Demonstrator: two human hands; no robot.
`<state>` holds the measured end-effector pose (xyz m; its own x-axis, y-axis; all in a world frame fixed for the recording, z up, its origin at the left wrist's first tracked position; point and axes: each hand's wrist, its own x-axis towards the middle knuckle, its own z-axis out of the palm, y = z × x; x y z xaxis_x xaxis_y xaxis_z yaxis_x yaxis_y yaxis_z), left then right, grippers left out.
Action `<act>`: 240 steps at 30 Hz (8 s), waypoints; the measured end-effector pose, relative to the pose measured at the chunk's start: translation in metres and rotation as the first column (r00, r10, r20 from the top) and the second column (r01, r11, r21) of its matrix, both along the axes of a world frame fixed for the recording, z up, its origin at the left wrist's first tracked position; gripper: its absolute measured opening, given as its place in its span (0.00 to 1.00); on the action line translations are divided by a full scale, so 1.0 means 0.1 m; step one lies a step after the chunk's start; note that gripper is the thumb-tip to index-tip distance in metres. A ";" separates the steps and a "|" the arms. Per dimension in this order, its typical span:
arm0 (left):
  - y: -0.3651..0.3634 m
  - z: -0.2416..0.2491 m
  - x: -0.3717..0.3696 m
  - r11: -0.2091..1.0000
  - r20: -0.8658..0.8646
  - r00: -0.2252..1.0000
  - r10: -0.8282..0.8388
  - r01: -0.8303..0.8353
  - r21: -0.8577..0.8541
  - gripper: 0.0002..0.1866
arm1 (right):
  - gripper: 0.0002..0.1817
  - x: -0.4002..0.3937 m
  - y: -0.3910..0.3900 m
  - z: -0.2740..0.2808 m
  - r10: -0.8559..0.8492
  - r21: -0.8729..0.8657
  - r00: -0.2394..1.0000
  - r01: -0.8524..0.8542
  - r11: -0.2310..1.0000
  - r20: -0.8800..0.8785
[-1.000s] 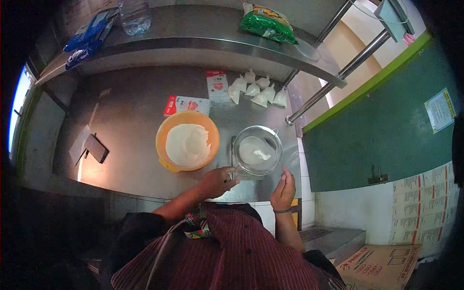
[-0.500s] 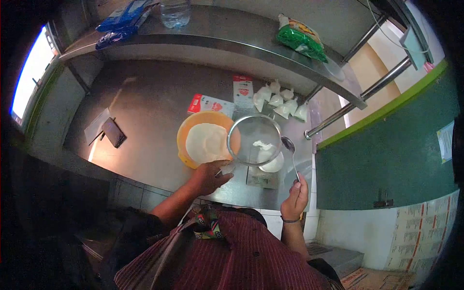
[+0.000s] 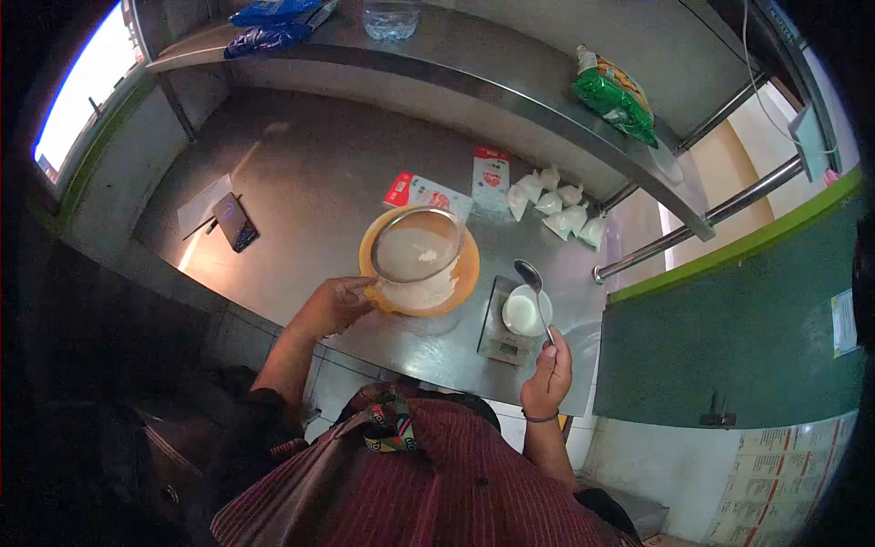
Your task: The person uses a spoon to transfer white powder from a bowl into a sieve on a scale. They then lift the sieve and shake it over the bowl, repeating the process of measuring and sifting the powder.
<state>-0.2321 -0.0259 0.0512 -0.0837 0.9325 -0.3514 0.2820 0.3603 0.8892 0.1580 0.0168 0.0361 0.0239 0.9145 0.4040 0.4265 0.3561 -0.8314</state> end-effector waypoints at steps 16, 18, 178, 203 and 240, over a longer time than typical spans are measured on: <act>0.01 -0.35 -0.43 0.999 0.262 0.964 -0.040 0.048 -0.023 0.27 | 0.20 0.03 -0.09 0.01 0.042 -0.060 0.999 -0.041 0.997 0.005; 0.02 -0.38 -0.45 0.998 0.236 0.969 -0.067 0.069 0.000 0.27 | 0.20 0.07 -0.11 0.00 0.035 -0.145 0.999 -0.036 0.989 -0.010; -0.05 -0.97 0.13 0.963 0.898 0.373 0.234 -0.216 -0.161 0.29 | 0.12 -0.79 1.01 -0.54 0.281 -0.685 0.937 -0.346 0.642 -0.209; -0.08 -0.94 0.13 0.969 0.915 0.356 0.187 -0.222 -0.112 0.28 | 0.14 -0.78 0.93 -0.41 0.313 -0.648 0.935 -0.343 0.680 -0.167; -0.05 -0.95 0.08 0.979 0.923 0.354 0.150 -0.182 -0.090 0.29 | 0.14 -0.66 0.85 -0.47 0.414 -0.477 0.907 -0.331 0.814 0.078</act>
<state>-0.2244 -0.0314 -0.0443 0.1229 0.9484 -0.2922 -0.7818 0.2739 0.5601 0.0918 0.1017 -0.0112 -0.3866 0.9187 -0.0802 0.4859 0.1290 -0.8644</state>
